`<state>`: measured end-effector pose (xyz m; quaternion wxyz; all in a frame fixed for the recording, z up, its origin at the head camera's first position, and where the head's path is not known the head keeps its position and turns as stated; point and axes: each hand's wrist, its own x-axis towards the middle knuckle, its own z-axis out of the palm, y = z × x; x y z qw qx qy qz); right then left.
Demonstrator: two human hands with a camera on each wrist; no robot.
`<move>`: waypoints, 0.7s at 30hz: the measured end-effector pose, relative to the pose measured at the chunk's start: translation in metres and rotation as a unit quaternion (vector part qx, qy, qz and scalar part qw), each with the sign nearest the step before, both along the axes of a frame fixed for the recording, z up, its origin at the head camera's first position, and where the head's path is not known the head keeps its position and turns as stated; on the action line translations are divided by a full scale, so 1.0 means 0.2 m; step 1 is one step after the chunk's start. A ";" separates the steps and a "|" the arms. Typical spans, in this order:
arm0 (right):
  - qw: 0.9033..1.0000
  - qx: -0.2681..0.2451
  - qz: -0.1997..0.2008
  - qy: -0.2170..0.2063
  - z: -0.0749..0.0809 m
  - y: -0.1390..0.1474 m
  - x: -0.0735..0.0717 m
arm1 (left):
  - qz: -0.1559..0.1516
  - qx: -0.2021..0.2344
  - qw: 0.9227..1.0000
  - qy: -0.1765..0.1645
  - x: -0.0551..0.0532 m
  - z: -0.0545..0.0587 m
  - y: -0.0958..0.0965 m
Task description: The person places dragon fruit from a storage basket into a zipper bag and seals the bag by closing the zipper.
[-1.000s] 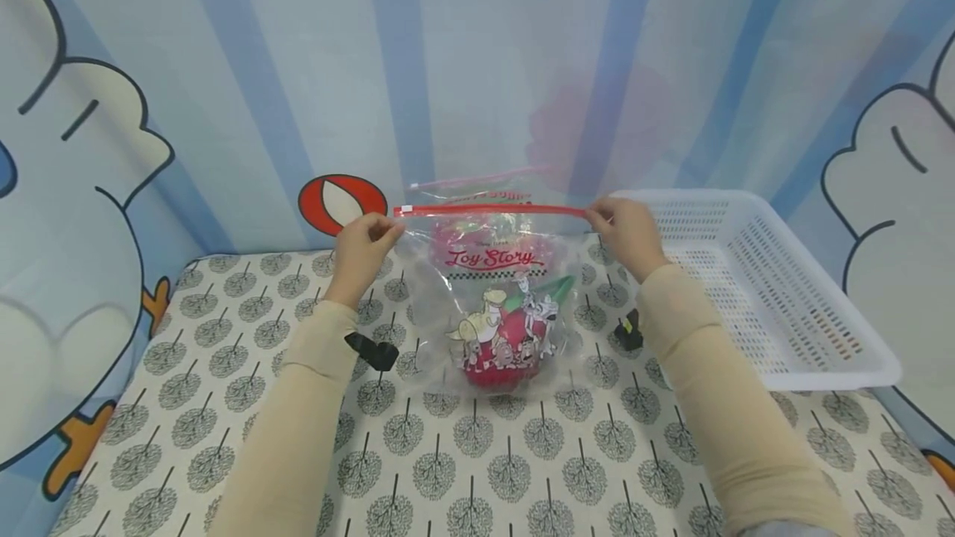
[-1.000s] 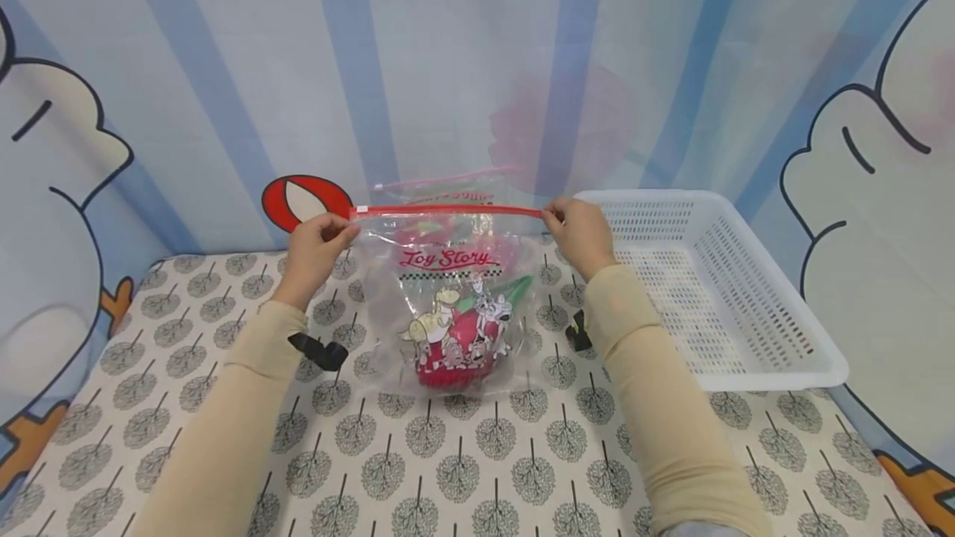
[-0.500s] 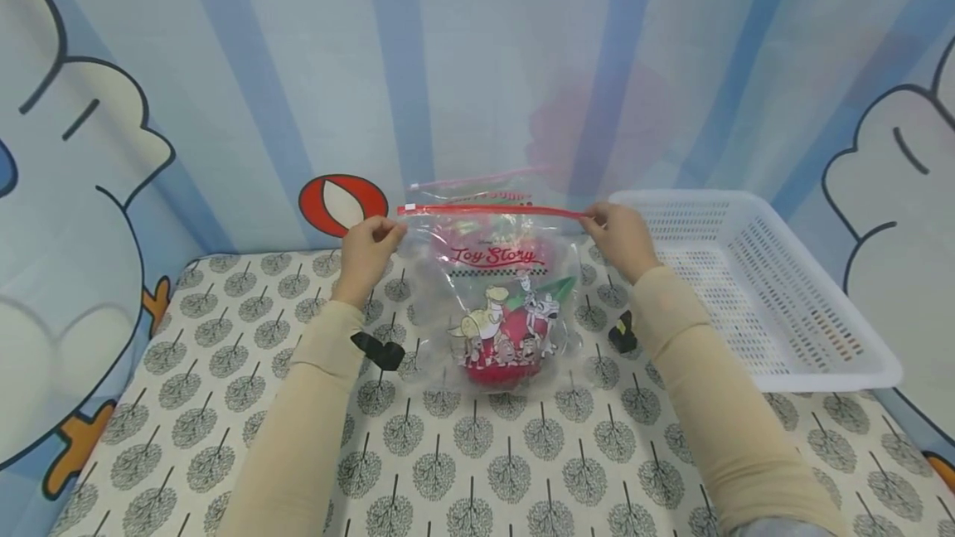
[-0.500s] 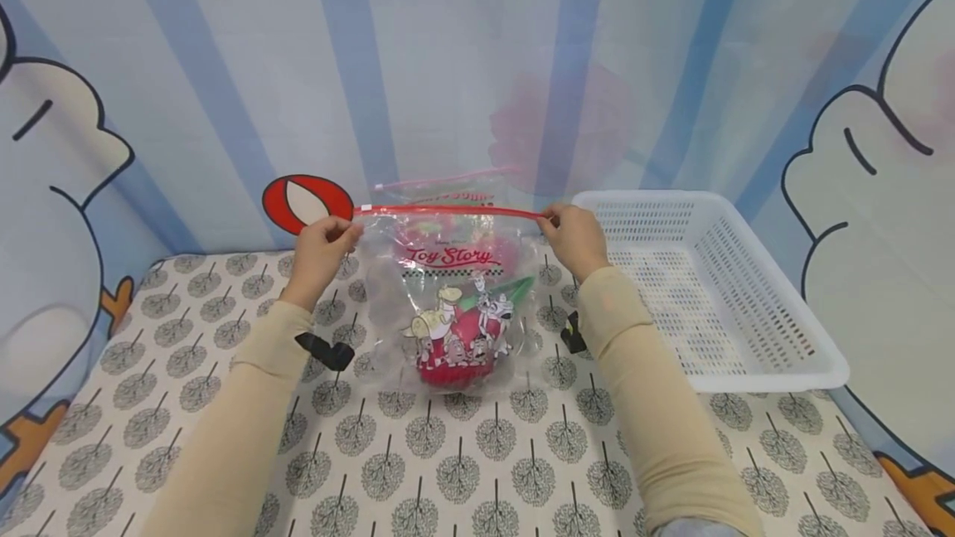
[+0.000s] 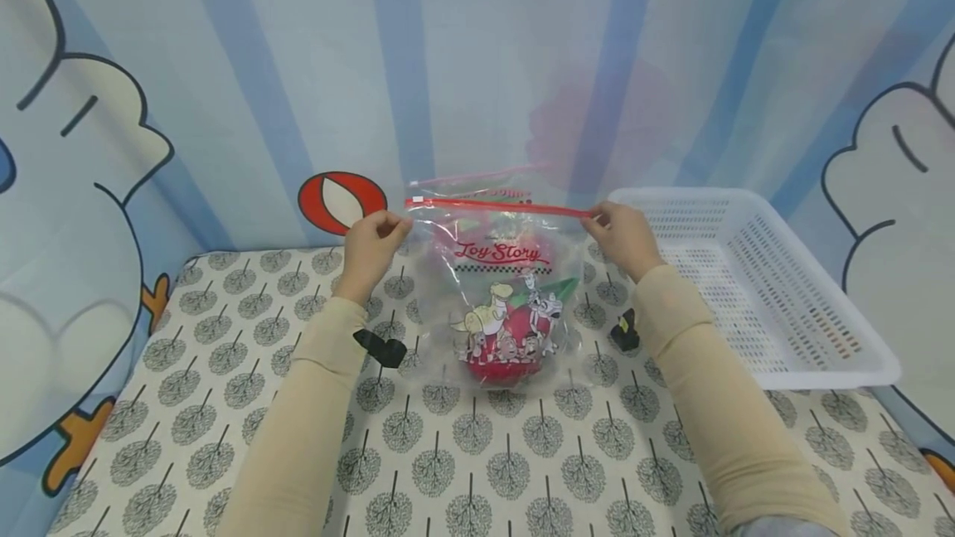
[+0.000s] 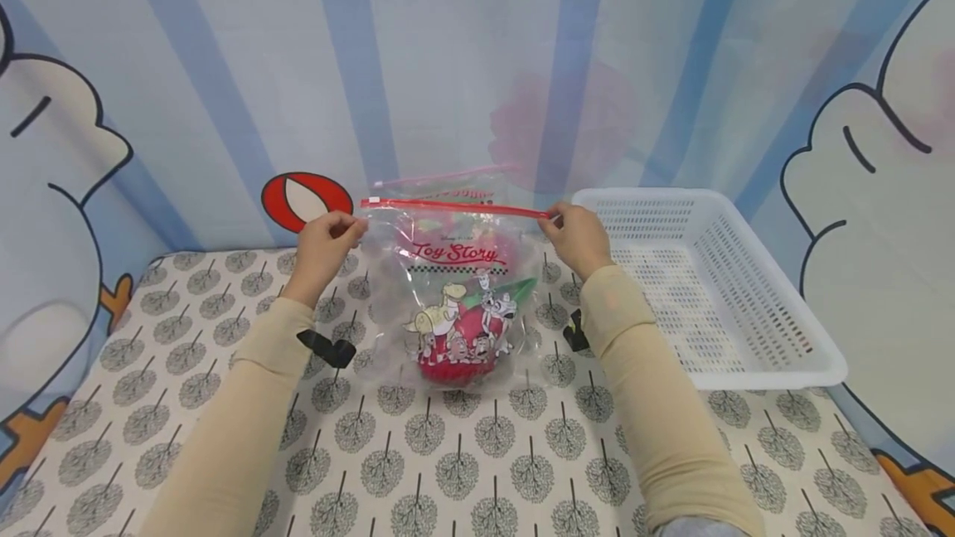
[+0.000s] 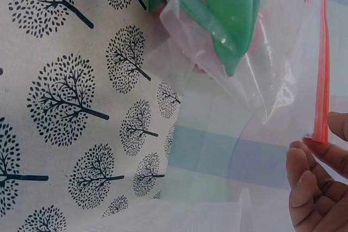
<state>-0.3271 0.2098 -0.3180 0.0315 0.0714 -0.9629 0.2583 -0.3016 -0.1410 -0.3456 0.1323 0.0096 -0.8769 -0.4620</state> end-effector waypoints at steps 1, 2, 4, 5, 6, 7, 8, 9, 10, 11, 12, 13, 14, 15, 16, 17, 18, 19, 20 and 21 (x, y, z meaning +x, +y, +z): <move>1.000 0.001 0.000 0.000 0.00 0.00 0.00 | 0.000 0.001 1.000 -0.002 0.00 0.00 0.00; 1.000 0.002 0.001 0.000 0.00 0.00 0.00 | 0.001 0.001 1.000 -0.003 0.00 0.00 0.00; 1.000 0.004 0.000 0.000 -0.01 0.00 0.00 | 0.000 -0.002 1.000 -0.005 0.00 0.00 0.00; 1.000 0.003 0.000 -0.001 -0.01 0.00 0.00 | 0.000 -0.004 1.000 -0.007 0.00 -0.01 0.00; 1.000 0.002 0.000 -0.003 -0.01 0.00 0.00 | -0.001 -0.007 1.000 -0.008 0.00 -0.01 0.00; 1.000 0.002 -0.001 -0.004 -0.01 0.00 0.00 | -0.002 -0.008 1.000 -0.009 0.00 -0.01 0.00; 1.000 0.002 -0.001 -0.005 -0.01 0.00 -0.01 | -0.003 -0.010 1.000 -0.011 0.01 -0.01 0.00; 1.000 0.002 -0.003 -0.005 -0.01 0.00 -0.01 | -0.004 -0.012 1.000 -0.013 0.01 -0.01 0.00; 1.000 0.001 -0.004 -0.005 -0.01 0.00 -0.01 | -0.005 -0.016 1.000 -0.013 0.01 -0.01 0.00; 1.000 0.001 -0.005 -0.005 -0.01 0.00 -0.01 | -0.005 -0.018 1.000 -0.014 0.01 -0.01 0.00; 1.000 0.002 -0.005 -0.005 -0.02 0.00 -0.01 | -0.005 -0.020 1.000 -0.014 0.01 -0.01 0.00; 1.000 0.001 -0.005 -0.004 -0.02 0.01 -0.02 | -0.006 -0.022 1.000 -0.014 0.02 -0.01 0.00; 1.000 0.001 -0.005 -0.004 -0.02 0.01 -0.02 | -0.006 -0.023 1.000 -0.013 0.02 -0.01 0.00; 1.000 0.001 -0.004 -0.004 -0.02 0.01 -0.02 | -0.006 -0.025 1.000 -0.011 0.02 -0.01 0.00; 1.000 0.001 -0.003 -0.005 -0.02 0.01 -0.02 | -0.006 -0.026 1.000 -0.009 0.01 -0.02 0.00; 1.000 0.000 -0.001 -0.007 -0.02 0.01 -0.02 | -0.008 -0.026 1.000 -0.009 0.01 -0.02 0.00; 1.000 0.000 0.000 -0.008 -0.02 0.01 -0.02 | -0.009 -0.027 1.000 -0.009 0.01 -0.02 0.00; 1.000 -0.001 0.001 -0.010 -0.02 0.01 -0.02 | -0.011 -0.028 1.000 -0.009 0.01 -0.03 0.00; 1.000 -0.002 0.002 -0.011 -0.02 0.01 -0.02 | -0.013 -0.030 0.999 -0.009 0.01 -0.03 -0.01; 1.000 -0.003 0.003 -0.013 -0.03 0.02 -0.02 | -0.014 -0.031 0.999 -0.009 0.01 -0.03 -0.01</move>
